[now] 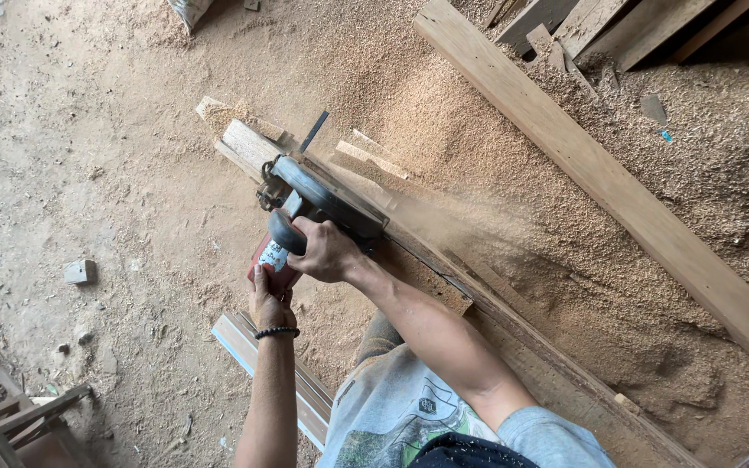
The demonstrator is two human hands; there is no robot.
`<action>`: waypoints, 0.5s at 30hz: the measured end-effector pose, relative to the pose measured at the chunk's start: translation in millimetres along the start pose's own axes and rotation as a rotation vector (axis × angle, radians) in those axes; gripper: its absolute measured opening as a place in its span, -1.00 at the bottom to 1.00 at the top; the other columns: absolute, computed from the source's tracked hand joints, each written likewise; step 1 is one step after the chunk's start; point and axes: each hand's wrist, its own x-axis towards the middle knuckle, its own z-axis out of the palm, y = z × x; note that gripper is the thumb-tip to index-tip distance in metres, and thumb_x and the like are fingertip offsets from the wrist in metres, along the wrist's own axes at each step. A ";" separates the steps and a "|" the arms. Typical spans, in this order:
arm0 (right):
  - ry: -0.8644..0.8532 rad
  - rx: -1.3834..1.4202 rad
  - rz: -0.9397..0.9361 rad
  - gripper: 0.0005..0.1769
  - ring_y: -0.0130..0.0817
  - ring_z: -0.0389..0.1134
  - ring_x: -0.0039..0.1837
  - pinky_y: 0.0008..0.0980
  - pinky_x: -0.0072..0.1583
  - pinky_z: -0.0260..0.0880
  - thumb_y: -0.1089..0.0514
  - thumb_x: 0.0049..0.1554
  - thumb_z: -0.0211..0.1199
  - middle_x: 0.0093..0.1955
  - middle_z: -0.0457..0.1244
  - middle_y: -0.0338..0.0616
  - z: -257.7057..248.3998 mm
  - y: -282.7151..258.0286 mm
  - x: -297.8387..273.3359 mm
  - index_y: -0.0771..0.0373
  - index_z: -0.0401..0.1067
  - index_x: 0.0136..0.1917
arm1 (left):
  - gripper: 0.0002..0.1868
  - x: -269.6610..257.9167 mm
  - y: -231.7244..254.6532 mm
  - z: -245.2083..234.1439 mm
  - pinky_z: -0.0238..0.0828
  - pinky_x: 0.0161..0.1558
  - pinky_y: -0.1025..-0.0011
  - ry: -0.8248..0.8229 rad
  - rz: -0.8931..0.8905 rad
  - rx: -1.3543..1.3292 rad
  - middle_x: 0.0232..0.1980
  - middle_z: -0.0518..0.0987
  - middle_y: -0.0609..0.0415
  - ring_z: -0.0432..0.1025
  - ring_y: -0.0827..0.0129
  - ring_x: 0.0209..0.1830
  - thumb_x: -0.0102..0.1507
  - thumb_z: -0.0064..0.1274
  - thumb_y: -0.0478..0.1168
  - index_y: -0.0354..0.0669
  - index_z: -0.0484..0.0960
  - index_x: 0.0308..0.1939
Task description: The person cuts pieces of wood using a circular saw, measuring the wood with a ruler and marking it before making the cuts.
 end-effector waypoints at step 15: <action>-0.085 0.007 0.007 -0.63 0.15 0.49 0.00 0.04 -0.02 0.43 -0.16 -0.08 0.24 -0.21 0.39 0.19 9.7 -18.4 41.2 0.07 0.38 -0.08 | -0.46 44.2 27.4 1.1 0.44 -0.13 0.41 0.056 -0.028 0.031 -0.07 0.45 0.16 0.41 0.28 -0.21 0.22 0.32 0.29 0.36 0.54 0.19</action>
